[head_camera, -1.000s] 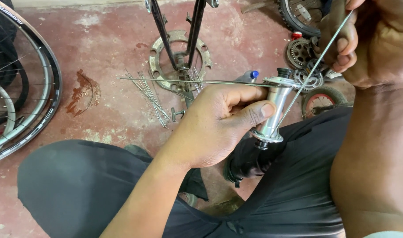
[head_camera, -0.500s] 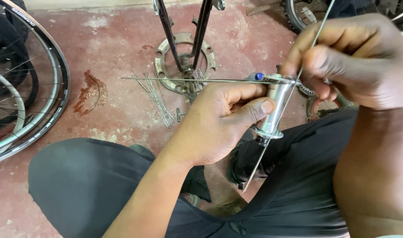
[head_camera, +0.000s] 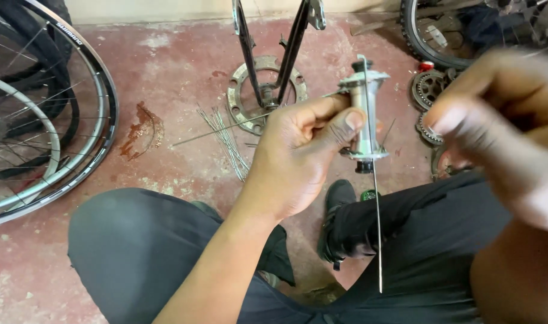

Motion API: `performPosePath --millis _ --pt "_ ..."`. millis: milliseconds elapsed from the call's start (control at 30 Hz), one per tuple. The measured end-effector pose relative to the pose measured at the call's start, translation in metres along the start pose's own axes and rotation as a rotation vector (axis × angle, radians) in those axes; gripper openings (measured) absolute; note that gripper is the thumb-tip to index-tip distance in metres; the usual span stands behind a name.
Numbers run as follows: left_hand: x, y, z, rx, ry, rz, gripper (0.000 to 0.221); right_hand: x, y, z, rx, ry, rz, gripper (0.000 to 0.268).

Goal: Threading individual metal spokes into the flange holes of a bicycle wheel hub in preparation for wheel building.

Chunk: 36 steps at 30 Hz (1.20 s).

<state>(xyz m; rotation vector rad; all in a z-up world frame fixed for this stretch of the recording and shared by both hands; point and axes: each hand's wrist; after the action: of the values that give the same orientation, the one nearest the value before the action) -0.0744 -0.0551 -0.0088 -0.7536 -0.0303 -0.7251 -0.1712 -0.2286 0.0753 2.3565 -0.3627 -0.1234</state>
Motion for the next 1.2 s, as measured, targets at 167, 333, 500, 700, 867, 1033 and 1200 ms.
performPosePath --millis 167,333,500,700,867,1033,1200 --pt "0.001 0.005 0.003 0.003 -0.064 0.106 0.025 -0.005 -0.019 -0.048 -0.307 0.113 -0.079 0.018" --pt "0.004 0.01 0.011 0.021 -0.161 0.138 0.029 -0.006 -0.04 -0.057 -0.366 0.097 0.032 0.01" --pt "0.003 0.006 0.019 0.073 -0.256 0.199 0.03 -0.008 -0.041 -0.06 -0.35 0.077 -0.009 0.012" --pt "0.002 0.007 0.025 0.202 -0.299 0.243 0.032 0.001 -0.044 -0.051 -0.331 -0.03 -0.104 0.013" --pt "0.005 0.014 0.019 0.237 -0.337 0.264 0.029 0.014 -0.057 -0.036 -0.249 0.045 -0.218 0.016" --pt "0.011 0.024 0.016 0.133 -0.376 0.321 0.033 0.019 -0.058 -0.032 -0.368 -0.066 -0.363 0.013" --pt "0.011 0.031 0.022 0.222 -0.403 0.343 0.028 0.022 -0.052 -0.027 -0.533 -0.071 -0.4 0.017"
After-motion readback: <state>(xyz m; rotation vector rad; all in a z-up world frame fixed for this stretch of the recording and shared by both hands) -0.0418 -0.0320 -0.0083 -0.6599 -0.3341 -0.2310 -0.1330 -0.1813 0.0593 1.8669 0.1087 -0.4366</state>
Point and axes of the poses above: each hand's wrist, its own x-axis towards the middle knuckle, its own y-axis out of the back of the hand, z = x × y, and after that the axes turned 11 degrees about -y, right-handed
